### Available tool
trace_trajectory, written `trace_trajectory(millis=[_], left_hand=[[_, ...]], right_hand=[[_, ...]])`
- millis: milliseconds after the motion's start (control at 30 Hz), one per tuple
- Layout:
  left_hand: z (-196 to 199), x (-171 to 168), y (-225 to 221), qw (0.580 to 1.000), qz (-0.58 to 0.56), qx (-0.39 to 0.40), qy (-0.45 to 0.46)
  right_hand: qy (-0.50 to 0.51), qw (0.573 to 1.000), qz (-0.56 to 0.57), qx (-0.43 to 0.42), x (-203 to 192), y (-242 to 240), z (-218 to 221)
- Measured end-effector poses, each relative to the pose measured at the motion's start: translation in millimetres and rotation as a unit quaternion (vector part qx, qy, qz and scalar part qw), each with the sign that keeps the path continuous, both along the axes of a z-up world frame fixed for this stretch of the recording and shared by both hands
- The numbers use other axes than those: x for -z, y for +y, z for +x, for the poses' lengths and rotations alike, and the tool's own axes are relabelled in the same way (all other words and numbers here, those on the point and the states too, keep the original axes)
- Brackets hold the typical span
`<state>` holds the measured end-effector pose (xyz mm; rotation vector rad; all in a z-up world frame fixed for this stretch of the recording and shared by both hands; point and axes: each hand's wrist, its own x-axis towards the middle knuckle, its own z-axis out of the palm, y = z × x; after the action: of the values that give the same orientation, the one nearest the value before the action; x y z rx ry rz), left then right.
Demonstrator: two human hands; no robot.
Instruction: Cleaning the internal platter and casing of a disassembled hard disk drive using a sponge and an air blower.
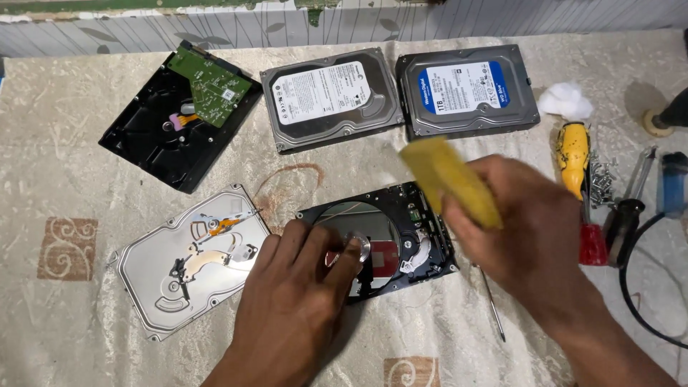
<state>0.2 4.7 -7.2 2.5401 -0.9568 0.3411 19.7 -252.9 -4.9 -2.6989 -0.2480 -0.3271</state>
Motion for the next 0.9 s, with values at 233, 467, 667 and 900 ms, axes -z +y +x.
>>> trace_trajectory(millis=[233,467,667,900], left_hand=[[5.3,-6.3,0.0,1.000,-0.019,0.000,0.025],[8.6,7.3,-1.6,0.998,0.051,-0.020,0.031],[14.5,9.7,0.5,0.998,0.046,-0.001,0.050],[25.3,8.6,1.9,0.995,-0.038,0.043,0.083]], right_hand=[[0.148,0.983,0.073,-0.085,4.5,5.6,-4.8],[0.025,0.998,0.033,0.055,-29.0,-16.0,-8.7],[0.050,0.983,0.042,0.169,-33.2,-15.3,-2.6],[0.204,0.939,0.041,0.274,-60.0,-29.7,15.4]])
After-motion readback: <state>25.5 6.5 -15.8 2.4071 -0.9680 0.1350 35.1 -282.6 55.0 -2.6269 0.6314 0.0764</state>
